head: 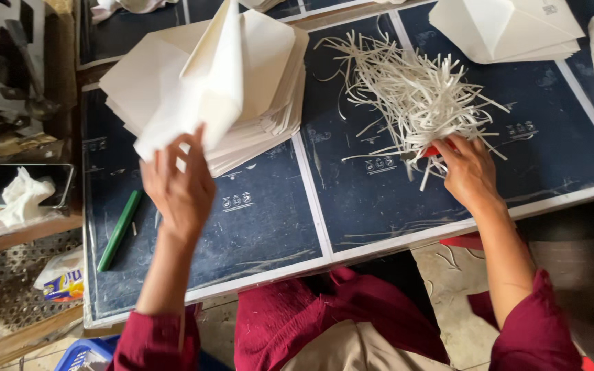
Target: The person places shredded paper into white hexagonal boxes. They pick up handfuls of the shredded paper and stuff it into the open boxes, which are stacked on a table, then place the filled boxes onto a growing pile.
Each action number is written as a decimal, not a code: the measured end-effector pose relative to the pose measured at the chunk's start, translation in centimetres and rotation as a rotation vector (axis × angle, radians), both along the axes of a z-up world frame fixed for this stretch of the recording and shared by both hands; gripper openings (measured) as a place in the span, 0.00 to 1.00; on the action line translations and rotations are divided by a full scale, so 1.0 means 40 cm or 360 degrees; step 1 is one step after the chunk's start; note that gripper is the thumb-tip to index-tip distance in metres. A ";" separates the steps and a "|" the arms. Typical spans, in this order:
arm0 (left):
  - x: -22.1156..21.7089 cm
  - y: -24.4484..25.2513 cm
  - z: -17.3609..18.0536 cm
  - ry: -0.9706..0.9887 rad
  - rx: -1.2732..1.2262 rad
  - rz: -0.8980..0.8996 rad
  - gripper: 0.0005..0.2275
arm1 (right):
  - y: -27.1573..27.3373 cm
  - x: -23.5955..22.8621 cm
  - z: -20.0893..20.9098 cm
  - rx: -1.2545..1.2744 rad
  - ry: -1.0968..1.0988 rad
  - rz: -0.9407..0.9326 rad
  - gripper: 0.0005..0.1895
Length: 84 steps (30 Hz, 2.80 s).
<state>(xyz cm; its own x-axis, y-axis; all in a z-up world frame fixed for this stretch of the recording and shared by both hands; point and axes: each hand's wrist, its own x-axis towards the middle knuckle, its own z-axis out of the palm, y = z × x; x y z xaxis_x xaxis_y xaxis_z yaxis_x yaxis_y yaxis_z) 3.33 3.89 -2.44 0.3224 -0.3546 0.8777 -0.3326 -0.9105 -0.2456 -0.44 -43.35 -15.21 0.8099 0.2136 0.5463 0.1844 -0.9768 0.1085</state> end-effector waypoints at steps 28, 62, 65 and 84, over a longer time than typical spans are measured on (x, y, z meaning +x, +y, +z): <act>-0.470 -0.165 -0.248 0.1483 -0.0003 -0.0239 0.20 | -0.126 0.229 0.244 0.0669 0.0796 0.0116 0.11; -0.457 -0.182 -0.276 0.1490 -0.0010 -0.0182 0.24 | -0.427 0.087 -0.181 0.1285 -0.0710 -0.0902 0.09; -0.456 -0.199 -0.281 0.1436 -0.0023 -0.0220 0.23 | -0.326 0.172 -0.187 0.1483 -0.0588 -0.0760 0.06; -0.452 -0.227 -0.293 0.1320 -0.0160 -0.0274 0.21 | -0.015 0.052 0.087 0.2368 -0.0075 -0.0310 0.11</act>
<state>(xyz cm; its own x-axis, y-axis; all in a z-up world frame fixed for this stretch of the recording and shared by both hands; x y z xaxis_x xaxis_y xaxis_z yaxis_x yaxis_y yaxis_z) -14.75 -5.21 -14.17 0.8236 -0.3904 0.4113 -0.5048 -0.8353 0.2178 1.66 -43.96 -11.75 0.7355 -0.6513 0.1869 0.0666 -0.2050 -0.9765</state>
